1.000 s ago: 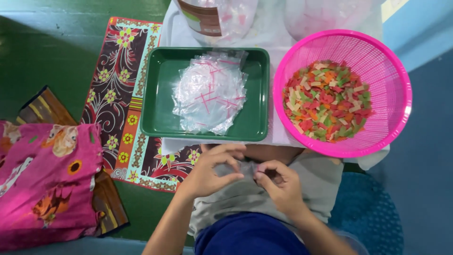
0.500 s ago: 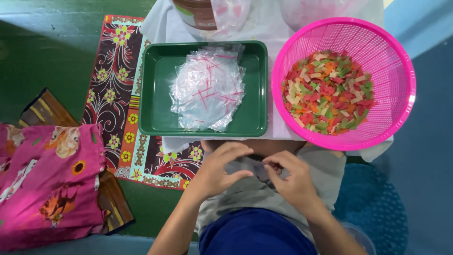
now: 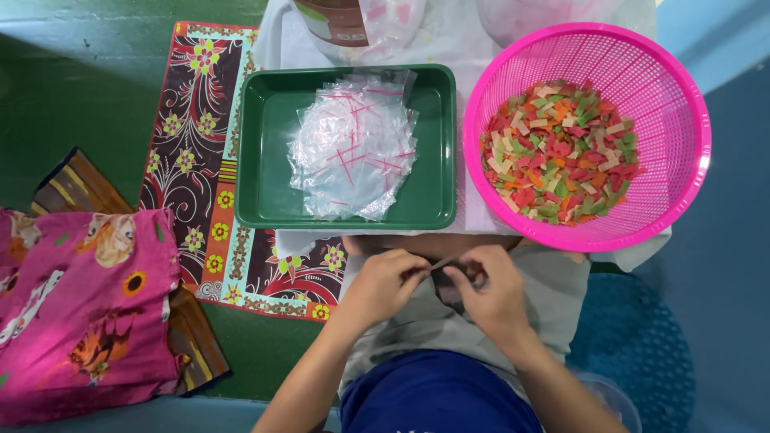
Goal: Manually portioning and packing colorful snack items into small plastic bags from a large basket.
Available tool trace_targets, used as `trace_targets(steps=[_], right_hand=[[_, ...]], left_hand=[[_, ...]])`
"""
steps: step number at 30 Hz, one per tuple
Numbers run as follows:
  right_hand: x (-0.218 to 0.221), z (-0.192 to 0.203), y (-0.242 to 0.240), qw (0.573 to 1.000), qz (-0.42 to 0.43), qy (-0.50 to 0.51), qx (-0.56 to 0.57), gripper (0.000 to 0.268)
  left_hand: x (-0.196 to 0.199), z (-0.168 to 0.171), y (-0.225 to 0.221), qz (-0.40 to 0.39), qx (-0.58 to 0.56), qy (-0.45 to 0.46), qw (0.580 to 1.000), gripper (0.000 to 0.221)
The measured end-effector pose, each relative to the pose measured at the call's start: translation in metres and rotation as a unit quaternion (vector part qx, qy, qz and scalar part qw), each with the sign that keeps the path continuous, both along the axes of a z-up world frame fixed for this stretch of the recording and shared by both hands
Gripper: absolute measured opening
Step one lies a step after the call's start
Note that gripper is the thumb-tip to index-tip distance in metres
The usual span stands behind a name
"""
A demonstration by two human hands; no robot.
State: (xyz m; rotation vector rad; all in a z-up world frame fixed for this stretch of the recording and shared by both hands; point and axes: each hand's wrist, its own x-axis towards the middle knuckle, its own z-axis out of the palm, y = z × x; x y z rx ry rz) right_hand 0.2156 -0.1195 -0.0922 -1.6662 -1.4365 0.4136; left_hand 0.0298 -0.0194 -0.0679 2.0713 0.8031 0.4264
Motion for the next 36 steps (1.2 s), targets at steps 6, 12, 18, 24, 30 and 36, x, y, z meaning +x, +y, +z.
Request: trace_targets(steps=[6, 12, 18, 24, 30, 36], right_hand=[[-0.017, -0.046, -0.015, 0.921, -0.030, 0.377, -0.094, 0.027], [-0.014, -0.047, -0.014, 0.896, -0.038, 0.416, -0.149, 0.022], [-0.012, -0.020, -0.008, 0.906, -0.076, 0.367, -0.196, 0.012], [-0.010, -0.023, -0.003, 0.991, -0.024, -0.020, -0.130, 0.006], [0.001, -0.011, -0.004, 0.969, -0.029, -0.007, -0.246, 0.010], [0.024, 0.020, 0.000, 0.961, 0.050, -0.070, -0.262, 0.010]], left_hand=[[0.004, -0.014, -0.012, 0.071, -0.160, -0.037, 0.984, 0.010], [0.003, -0.018, -0.015, 0.079, -0.227, -0.042, 0.970, 0.006], [0.002, -0.042, -0.020, 0.086, -0.277, -0.069, 0.954, 0.008], [0.015, -0.043, -0.030, 0.144, -0.125, 0.035, 0.981, 0.006], [0.010, -0.033, -0.040, 0.000, 0.179, 0.062, 0.982, 0.010], [-0.001, -0.009, -0.023, -0.122, 0.275, 0.115, 0.947, 0.012]])
